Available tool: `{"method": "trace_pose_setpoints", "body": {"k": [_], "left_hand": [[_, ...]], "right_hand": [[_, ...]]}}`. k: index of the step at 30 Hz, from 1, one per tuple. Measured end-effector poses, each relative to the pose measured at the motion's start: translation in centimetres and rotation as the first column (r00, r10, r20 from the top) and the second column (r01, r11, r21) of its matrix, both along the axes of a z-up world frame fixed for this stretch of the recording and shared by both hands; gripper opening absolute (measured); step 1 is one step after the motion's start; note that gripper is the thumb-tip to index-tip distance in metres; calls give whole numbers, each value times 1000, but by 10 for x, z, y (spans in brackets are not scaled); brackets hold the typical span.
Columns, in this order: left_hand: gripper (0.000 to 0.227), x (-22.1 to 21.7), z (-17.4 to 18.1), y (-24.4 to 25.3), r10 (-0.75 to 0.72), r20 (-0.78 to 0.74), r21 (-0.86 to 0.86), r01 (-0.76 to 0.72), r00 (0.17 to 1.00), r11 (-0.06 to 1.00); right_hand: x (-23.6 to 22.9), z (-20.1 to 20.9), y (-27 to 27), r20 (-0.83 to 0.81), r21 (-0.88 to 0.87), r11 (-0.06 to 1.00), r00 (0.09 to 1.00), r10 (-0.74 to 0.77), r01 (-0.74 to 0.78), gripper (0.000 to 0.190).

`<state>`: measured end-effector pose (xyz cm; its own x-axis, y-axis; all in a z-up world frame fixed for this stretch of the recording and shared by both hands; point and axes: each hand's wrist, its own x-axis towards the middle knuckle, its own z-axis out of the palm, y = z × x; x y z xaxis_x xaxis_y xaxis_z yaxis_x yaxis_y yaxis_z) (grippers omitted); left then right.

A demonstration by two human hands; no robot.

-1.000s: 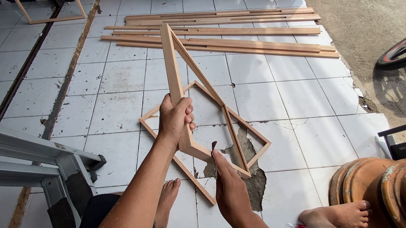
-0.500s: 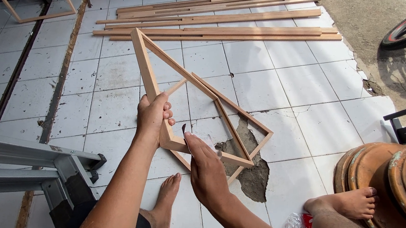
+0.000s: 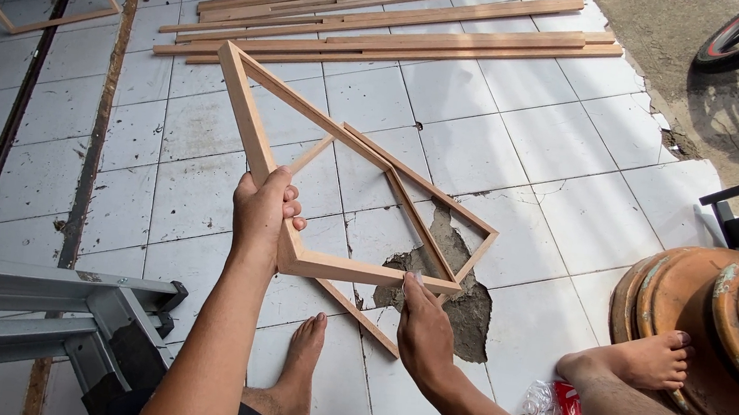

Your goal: Sanding the joints and edges of a wooden frame manually with sandpaper to smooth the surface.

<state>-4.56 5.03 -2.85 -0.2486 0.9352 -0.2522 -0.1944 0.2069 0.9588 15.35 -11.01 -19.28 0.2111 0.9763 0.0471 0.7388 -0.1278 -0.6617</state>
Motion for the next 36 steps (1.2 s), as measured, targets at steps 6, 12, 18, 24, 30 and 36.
{"method": "trace_pose_setpoints", "body": {"k": [6,12,18,24,30,36], "left_hand": [[35,8,9,0,-16,-4,-5,16,1000,1000],[33,8,11,5,-17,-3,14,17,1000,1000],[32,6,17,-1,-22,-47,-19,21,999,1000],[16,1,28,-3,-30,-30,-149,25,999,989],[16,6,34,-3,-32,-55,-150,24,998,988],[15,11,38,-4,-37,-82,-164,23,996,986]], "right_hand": [[11,16,0,150,99,972,969,196,-212,59],[84,-141,45,135,-211,976,988,80,-51,51],[-19,30,0,-97,190,978,989,110,-90,51],[28,-72,14,94,6,1000,995,-23,22,50],[58,-133,37,56,-264,957,992,-111,123,60],[13,-45,11,78,203,978,996,34,-49,50]]}}
